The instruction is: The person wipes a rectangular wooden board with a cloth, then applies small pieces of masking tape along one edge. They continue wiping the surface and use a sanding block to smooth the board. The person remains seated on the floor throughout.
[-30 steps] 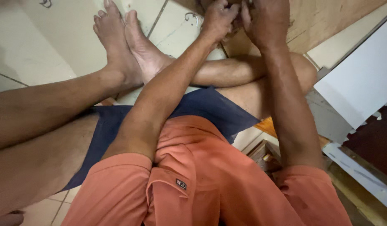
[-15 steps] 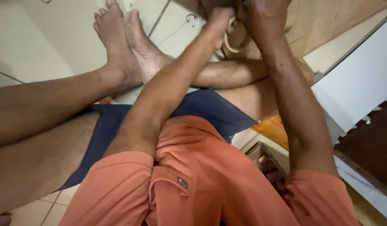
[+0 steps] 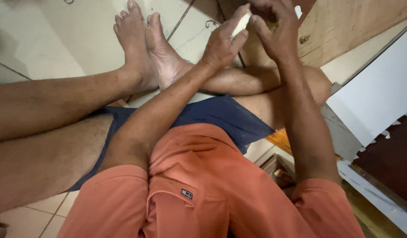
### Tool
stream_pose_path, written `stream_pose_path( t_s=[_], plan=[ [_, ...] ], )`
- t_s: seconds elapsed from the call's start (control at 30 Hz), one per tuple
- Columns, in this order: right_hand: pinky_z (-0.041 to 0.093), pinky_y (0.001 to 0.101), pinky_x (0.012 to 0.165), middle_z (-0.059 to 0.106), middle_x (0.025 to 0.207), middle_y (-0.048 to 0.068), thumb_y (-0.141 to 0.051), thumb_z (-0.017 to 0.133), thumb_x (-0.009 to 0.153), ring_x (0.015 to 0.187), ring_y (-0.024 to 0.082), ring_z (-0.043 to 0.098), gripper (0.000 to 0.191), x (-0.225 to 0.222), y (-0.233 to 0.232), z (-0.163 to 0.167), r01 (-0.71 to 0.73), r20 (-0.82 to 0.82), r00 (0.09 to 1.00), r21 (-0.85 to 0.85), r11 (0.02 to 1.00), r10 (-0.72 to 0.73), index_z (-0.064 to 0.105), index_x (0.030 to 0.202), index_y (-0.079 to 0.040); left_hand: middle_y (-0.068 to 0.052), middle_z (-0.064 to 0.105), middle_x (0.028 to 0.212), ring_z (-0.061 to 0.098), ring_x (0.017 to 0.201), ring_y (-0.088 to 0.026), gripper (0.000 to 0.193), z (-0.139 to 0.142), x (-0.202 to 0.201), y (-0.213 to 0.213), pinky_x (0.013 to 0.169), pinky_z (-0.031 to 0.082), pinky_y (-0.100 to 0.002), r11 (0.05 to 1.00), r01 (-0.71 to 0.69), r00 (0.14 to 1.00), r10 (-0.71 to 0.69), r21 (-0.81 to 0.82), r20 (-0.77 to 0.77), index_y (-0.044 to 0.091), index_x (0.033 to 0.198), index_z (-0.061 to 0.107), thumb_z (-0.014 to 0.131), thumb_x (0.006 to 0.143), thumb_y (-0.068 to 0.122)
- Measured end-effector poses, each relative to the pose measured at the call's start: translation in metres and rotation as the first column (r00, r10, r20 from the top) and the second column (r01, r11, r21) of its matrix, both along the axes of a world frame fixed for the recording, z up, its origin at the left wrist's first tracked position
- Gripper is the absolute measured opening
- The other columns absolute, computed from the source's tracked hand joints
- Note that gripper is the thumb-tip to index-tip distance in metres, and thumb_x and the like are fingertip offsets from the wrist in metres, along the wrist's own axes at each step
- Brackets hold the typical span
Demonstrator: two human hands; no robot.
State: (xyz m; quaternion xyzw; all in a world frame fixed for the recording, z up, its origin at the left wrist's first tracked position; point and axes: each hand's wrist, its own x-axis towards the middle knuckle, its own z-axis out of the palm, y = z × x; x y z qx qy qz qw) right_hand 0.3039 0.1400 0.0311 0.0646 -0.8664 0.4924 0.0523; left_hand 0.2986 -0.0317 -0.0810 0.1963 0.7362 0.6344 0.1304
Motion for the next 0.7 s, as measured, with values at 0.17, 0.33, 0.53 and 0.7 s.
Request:
stream_pose_path(
  t_s=[0.17,0.33,0.53,0.7],
  plan=[
    [0.056,0.0273,0.076,0.071,0.099,0.007,-0.008,0.078,0.101,0.087,0.014,0.069,0.009,-0.006,-0.001,-0.023,0.169,0.159,0.972,0.04,0.985,-0.173,0.076,0.104,0.001,-0.021,0.055,0.154,0.057,0.141,-0.035,0.059,0.006,0.0,0.008,0.119,0.047,-0.04,1.0,-0.012,0.993,0.01,-0.017,-0.118,0.006,0.163,0.031,0.055,0.112,0.026],
    [0.052,0.037,0.067,0.07,0.083,0.014,-0.008,0.078,0.092,0.076,0.027,0.067,0.011,-0.011,-0.002,-0.028,0.223,-0.248,0.958,0.347,0.911,-0.14,0.073,0.088,0.001,-0.01,0.077,0.094,0.076,0.085,-0.02,0.061,-0.001,-0.01,0.026,0.082,0.059,-0.036,0.974,-0.19,0.912,0.223,-0.125,0.344,0.002,0.148,0.042,0.058,0.1,0.036],
    [0.049,0.0417,0.061,0.069,0.074,0.015,-0.02,0.081,0.098,0.063,0.028,0.064,0.027,-0.038,0.004,-0.061,0.321,-0.034,0.942,0.374,0.87,-0.333,0.071,0.088,0.003,-0.005,0.073,0.078,0.067,0.058,-0.013,0.04,-0.012,-0.031,0.046,0.053,0.055,-0.031,0.949,-0.311,0.832,0.296,-0.047,0.469,0.004,0.109,0.063,0.063,0.099,0.043],
    [0.049,0.0414,0.057,0.067,0.07,0.016,-0.025,0.086,0.089,0.059,0.028,0.062,0.036,-0.04,0.012,-0.082,0.388,-0.114,0.92,0.392,0.834,-0.375,0.066,0.081,0.004,-0.001,0.06,0.067,0.048,0.046,-0.008,0.026,-0.022,-0.035,0.043,0.037,0.034,-0.027,0.892,-0.355,0.692,0.049,0.279,0.721,0.009,0.102,0.059,0.064,0.1,0.035]
  ],
)
